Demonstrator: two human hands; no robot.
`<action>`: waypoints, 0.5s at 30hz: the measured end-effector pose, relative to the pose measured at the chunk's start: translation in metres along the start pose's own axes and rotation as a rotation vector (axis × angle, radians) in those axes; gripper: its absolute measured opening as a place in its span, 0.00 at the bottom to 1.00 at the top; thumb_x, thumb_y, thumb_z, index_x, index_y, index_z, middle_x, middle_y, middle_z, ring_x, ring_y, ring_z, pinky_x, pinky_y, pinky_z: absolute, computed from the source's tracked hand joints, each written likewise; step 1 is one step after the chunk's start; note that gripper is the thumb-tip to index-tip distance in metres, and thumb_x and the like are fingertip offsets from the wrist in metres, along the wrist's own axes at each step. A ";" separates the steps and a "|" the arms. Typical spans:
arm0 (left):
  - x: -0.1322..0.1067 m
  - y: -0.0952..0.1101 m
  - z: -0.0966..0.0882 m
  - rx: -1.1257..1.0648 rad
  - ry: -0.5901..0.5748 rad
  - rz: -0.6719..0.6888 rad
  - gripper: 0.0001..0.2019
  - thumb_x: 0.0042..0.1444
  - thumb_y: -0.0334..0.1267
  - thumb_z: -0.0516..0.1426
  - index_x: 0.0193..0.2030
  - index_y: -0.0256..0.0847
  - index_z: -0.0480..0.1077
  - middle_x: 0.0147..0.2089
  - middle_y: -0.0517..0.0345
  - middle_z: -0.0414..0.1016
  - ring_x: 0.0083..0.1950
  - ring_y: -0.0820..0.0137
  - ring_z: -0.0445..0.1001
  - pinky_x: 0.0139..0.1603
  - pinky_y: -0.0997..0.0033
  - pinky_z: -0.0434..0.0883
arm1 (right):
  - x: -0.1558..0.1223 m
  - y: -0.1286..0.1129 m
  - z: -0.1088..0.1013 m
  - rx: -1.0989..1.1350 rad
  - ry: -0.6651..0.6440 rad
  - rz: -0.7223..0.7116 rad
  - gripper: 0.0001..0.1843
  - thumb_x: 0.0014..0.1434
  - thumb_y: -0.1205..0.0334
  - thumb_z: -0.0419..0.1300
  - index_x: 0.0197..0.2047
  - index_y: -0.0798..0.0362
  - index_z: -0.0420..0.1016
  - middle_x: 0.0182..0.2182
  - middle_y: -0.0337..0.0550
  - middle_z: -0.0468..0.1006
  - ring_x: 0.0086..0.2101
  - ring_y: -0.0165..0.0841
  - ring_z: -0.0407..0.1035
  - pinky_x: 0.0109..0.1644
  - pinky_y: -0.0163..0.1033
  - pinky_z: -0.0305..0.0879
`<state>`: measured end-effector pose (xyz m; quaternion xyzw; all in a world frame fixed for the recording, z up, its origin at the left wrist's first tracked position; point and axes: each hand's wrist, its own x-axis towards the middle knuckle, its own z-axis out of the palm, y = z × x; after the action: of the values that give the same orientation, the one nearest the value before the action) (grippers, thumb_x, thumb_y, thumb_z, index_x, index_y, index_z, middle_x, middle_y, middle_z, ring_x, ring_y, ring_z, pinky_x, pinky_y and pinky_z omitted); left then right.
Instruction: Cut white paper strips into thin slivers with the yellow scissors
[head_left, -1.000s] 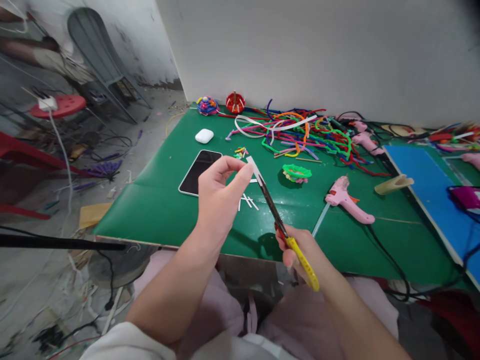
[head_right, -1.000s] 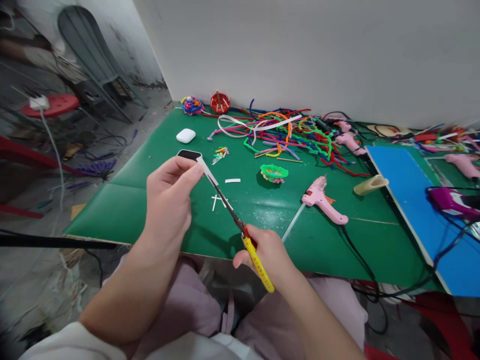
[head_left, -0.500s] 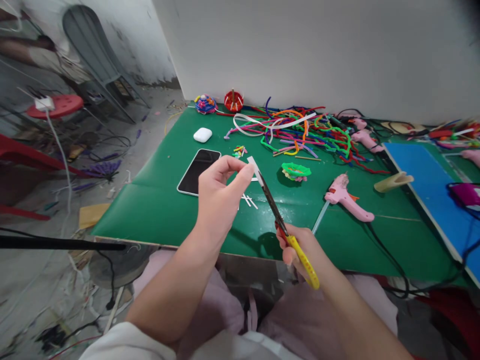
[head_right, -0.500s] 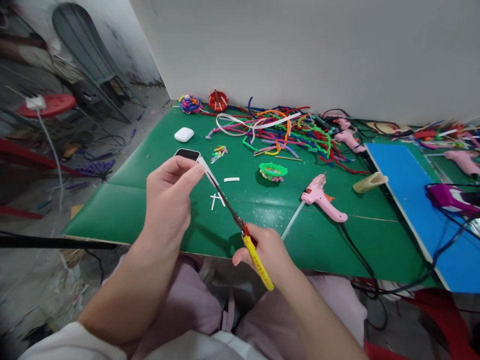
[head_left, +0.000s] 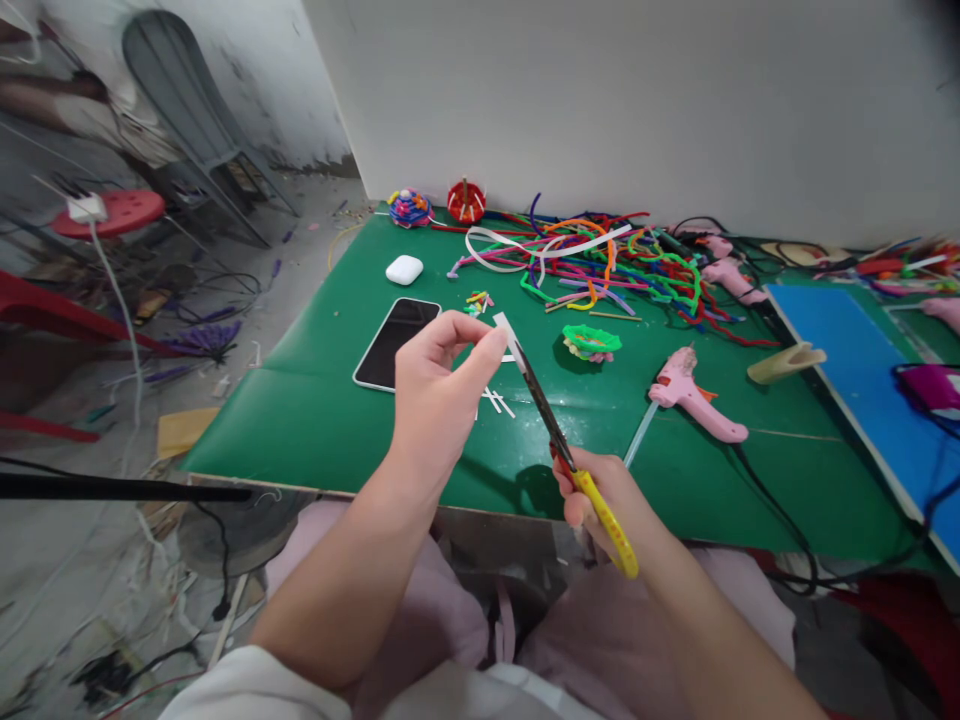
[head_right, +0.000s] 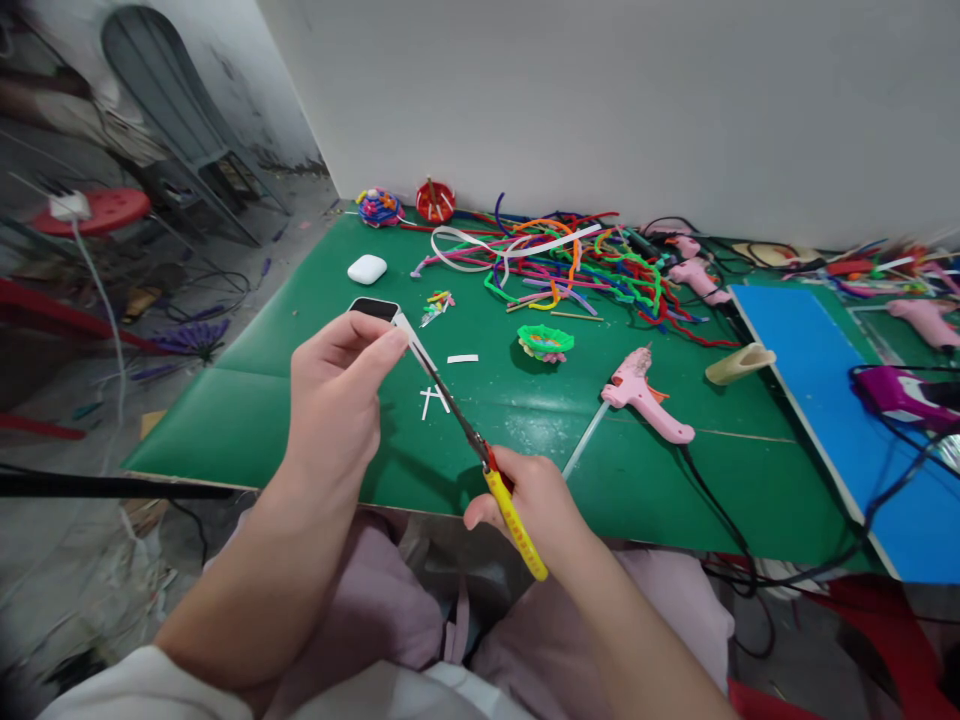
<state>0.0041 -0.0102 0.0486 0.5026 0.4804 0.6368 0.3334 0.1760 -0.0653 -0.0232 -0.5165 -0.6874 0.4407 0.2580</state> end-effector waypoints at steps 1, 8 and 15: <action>0.000 0.000 0.000 0.005 0.001 -0.003 0.05 0.48 0.35 0.57 0.23 0.39 0.67 0.25 0.64 0.67 0.29 0.77 0.65 0.35 0.76 0.65 | 0.000 -0.001 0.000 -0.003 0.002 -0.003 0.38 0.34 0.23 0.43 0.23 0.54 0.63 0.18 0.35 0.58 0.21 0.26 0.49 0.22 0.33 0.46; 0.001 0.000 -0.001 0.027 -0.002 -0.030 0.05 0.48 0.36 0.57 0.24 0.39 0.67 0.25 0.63 0.68 0.29 0.76 0.67 0.34 0.76 0.66 | 0.000 -0.005 -0.002 -0.016 0.001 0.006 0.41 0.31 0.22 0.40 0.23 0.55 0.64 0.17 0.34 0.58 0.21 0.26 0.50 0.22 0.33 0.48; 0.000 0.000 0.000 0.020 0.001 -0.024 0.05 0.48 0.35 0.57 0.24 0.39 0.67 0.25 0.63 0.68 0.29 0.76 0.67 0.34 0.76 0.66 | 0.000 -0.005 -0.001 -0.002 0.003 0.021 0.39 0.32 0.22 0.42 0.21 0.54 0.61 0.17 0.35 0.58 0.20 0.26 0.50 0.22 0.32 0.48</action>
<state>0.0036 -0.0100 0.0489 0.4997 0.4931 0.6280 0.3358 0.1748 -0.0654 -0.0184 -0.5245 -0.6819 0.4419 0.2542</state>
